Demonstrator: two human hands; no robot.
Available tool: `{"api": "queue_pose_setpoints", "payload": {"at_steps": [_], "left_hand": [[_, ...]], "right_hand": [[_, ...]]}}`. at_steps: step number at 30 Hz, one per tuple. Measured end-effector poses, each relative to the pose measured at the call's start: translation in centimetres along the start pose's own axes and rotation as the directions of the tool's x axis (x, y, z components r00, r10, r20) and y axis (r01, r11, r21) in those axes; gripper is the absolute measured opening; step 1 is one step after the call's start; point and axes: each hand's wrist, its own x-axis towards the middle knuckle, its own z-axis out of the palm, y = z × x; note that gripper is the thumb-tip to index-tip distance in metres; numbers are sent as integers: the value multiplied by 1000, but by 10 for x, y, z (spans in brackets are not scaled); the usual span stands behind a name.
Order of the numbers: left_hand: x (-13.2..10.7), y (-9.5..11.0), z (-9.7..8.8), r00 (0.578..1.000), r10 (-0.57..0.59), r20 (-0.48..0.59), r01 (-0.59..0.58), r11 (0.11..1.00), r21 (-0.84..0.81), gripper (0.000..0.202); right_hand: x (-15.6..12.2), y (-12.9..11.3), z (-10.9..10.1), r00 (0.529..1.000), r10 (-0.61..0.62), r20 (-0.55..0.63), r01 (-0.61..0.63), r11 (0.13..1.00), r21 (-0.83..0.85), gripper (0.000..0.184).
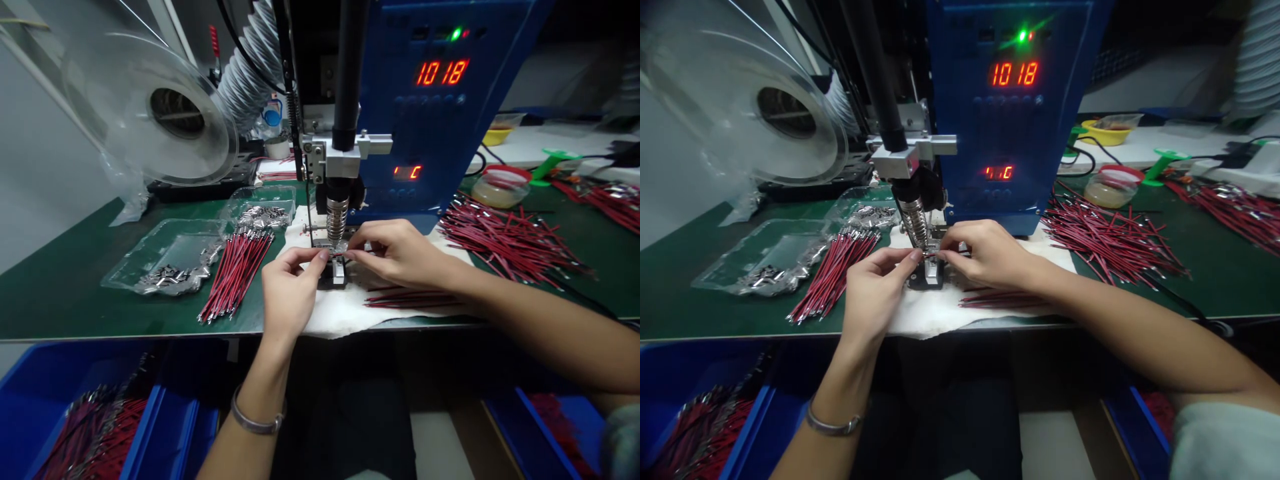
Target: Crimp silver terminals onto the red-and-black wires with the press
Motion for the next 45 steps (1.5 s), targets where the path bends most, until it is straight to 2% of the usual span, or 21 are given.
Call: {"api": "queue_pose_setpoints", "payload": {"at_steps": [15,45], "left_hand": [[0,-2,0,1000,16,8,-16,1000,3,23],[0,-2,0,1000,30,5,-30,1000,-9,22]], "right_hand": [[-1,-9,3,987,152,-48,-152,988,12,11],[-3,-8,7,985,161,-56,-159,987,38,12]]}}
